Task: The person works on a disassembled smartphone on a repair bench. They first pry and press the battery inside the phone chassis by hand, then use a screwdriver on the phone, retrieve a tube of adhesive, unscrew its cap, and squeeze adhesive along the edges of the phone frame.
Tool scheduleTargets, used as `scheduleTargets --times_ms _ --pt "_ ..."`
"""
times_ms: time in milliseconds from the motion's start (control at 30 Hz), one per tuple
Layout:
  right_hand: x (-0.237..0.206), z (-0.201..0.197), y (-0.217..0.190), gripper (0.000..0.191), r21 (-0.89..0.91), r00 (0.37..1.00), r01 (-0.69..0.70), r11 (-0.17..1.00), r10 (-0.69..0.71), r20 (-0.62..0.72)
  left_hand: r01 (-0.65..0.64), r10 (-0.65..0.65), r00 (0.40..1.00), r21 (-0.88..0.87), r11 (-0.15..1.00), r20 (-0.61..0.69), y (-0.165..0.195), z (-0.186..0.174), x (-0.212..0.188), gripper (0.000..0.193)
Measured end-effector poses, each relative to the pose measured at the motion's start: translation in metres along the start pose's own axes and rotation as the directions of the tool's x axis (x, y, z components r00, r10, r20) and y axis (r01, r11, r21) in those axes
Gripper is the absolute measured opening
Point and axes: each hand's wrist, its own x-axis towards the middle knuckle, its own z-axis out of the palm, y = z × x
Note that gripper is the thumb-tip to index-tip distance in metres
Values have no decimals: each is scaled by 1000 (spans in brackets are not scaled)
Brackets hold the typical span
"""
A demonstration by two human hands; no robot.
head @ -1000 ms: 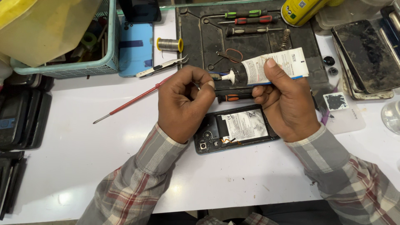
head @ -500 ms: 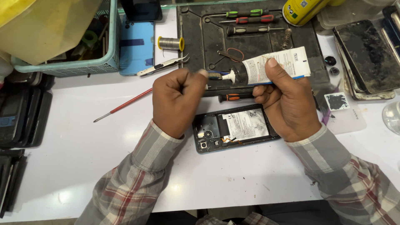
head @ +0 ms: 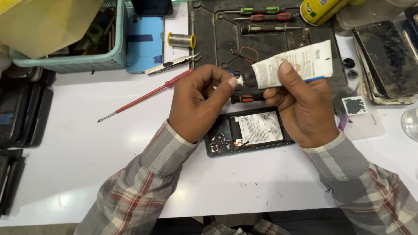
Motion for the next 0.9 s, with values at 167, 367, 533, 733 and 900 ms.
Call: scheduleTargets --times_ms 167,367,533,733,900 --pt "-3 1 1 26 -23 994 -13 1000 16 105 -15 15 1000 -28 1000 -18 -5 0 -3 15" --pt "-7 3 4 28 -129 994 23 991 -9 111 -31 31 1000 -22 999 -3 -5 -1 -4 20" --pt "-13 3 8 26 -239 993 63 969 -36 115 7 -3 993 -29 1000 115 -4 -2 -5 25" --pt "-11 3 8 28 -167 988 52 985 -26 153 86 -75 985 -62 994 156 -10 -1 -6 24" --pt "-16 5 10 27 -321 983 3 947 56 174 122 -109 978 -59 991 177 -11 1 -6 20"
